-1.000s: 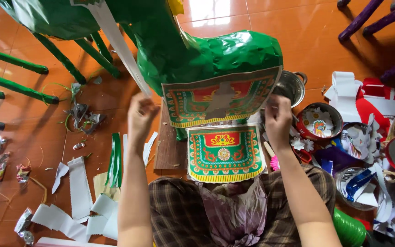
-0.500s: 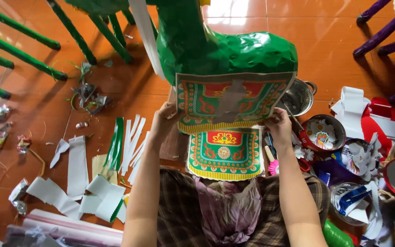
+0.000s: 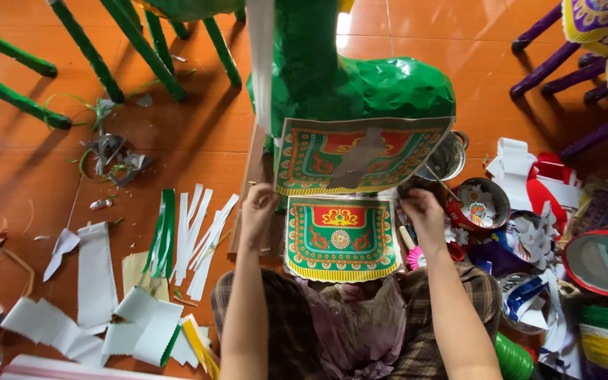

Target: Decorating a green paper horse figure with colorful paper patterns and glue.

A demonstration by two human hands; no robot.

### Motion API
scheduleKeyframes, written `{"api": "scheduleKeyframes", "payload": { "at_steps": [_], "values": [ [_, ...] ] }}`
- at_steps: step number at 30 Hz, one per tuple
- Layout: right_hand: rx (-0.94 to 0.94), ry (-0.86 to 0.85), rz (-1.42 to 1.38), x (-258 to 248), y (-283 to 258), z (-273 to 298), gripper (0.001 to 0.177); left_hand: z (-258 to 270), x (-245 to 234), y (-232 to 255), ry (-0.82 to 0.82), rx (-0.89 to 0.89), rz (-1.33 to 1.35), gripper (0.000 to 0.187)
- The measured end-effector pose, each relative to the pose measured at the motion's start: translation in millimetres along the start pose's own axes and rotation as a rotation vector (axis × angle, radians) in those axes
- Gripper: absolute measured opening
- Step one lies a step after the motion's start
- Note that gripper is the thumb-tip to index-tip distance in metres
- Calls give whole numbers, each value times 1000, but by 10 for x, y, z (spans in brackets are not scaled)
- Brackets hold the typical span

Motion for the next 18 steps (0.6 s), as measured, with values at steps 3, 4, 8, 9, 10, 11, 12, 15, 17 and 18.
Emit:
{"api": "scheduleKeyframes", "payload": {
  "at_steps": [3, 4, 8, 9, 10, 11, 12, 15, 17, 18],
  "values": [
    [139, -60, 80, 293, 17, 345, 29, 12, -278, -382, 117, -43, -11, 39],
    [119, -154, 30, 484, 109, 387, 31, -58, -193, -161, 48, -8, -149, 39],
    [113, -412, 1, 1287, -256, 829, 24, -95, 55, -86, -149, 109, -373, 70],
    [112, -396, 2, 1427, -569, 892, 24, -91, 108, -77, -163, 112, -366, 70],
    [143, -505, -12, 1675, -857, 1014, 11, -87, 116, -94, -131, 83, -452, 66],
    [176, -617, -25, 1904, -1140, 1152, 6, -58, 129, -111, -95, 53, -538, 63],
    [177, -604, -24, 2012, -1358, 1156, 6, -31, 90, -379, -107, 54, -532, 63],
    [-440, -719, 88, 2525, -2430, 1301, 30, 53, 60, -701, -146, 249, -598, 65],
    [-972, -347, 239, 2548, -3028, 1457, 72, 110, 109, -701, -185, 201, -668, 48],
    [-975, -338, 245, 2693, -2992, 1320, 72, 132, 142, -648, -191, 208, -663, 48]
  ]
}}
Point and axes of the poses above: each hand's wrist, its own z-axis away from the middle knuckle, its own x-axis out of the palm, y = z × x, the point moved 10 cm from there along -z, towards the middle knuckle, and after that the axes turned 9 degrees about z, right-handed, at the moved point
